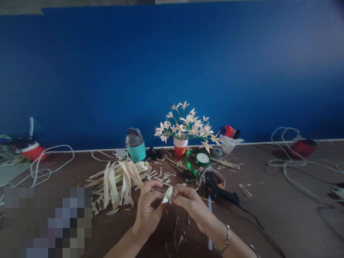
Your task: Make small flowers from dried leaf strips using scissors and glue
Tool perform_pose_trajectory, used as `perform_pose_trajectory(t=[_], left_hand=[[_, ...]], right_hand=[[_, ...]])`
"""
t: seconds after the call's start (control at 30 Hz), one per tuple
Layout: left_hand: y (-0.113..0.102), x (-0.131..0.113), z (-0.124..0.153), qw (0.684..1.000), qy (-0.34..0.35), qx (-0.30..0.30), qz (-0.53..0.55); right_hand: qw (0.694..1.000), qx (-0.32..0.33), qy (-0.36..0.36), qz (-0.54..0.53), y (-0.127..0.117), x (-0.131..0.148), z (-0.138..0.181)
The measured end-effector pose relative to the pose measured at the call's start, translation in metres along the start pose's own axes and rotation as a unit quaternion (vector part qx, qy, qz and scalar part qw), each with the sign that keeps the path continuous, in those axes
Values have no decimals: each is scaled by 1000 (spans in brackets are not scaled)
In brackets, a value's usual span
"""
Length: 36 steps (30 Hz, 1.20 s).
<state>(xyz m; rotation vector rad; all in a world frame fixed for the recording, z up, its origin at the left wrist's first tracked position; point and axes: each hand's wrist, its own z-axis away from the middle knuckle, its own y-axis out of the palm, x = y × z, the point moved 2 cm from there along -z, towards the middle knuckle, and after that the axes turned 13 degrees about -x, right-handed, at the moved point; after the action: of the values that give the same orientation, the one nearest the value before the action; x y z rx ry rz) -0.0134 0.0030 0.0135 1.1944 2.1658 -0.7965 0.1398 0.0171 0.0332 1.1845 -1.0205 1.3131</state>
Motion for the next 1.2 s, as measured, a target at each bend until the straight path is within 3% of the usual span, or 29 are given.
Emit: perform_pose_trajectory(t=[0.2,0.3,0.43,0.57,0.87,1.07,1.2], left_hand=[[2,-2,-1,1000,3,6,-2],[3,-1,0,999,10,32,-2],[4,0,0,998,11,63,0],[6,-2,-2,995,2,99,15],[9,-6,-2,978,-80,175,84],[8,-4,-3,981,-90,149,89],[6,2,-1,983,-108,121,84]], right_hand=[[1000,-16,-23,15,-3,1,0],[997,-15,-68,25,-8,6,-1],[985,12,-138,104,-12,13,-2],[972,33,-164,165,-14,17,-1],[973,97,-142,152,-15,19,-4],[978,87,-141,123,-17,13,-6],[992,79,-77,65,-18,5,-7]])
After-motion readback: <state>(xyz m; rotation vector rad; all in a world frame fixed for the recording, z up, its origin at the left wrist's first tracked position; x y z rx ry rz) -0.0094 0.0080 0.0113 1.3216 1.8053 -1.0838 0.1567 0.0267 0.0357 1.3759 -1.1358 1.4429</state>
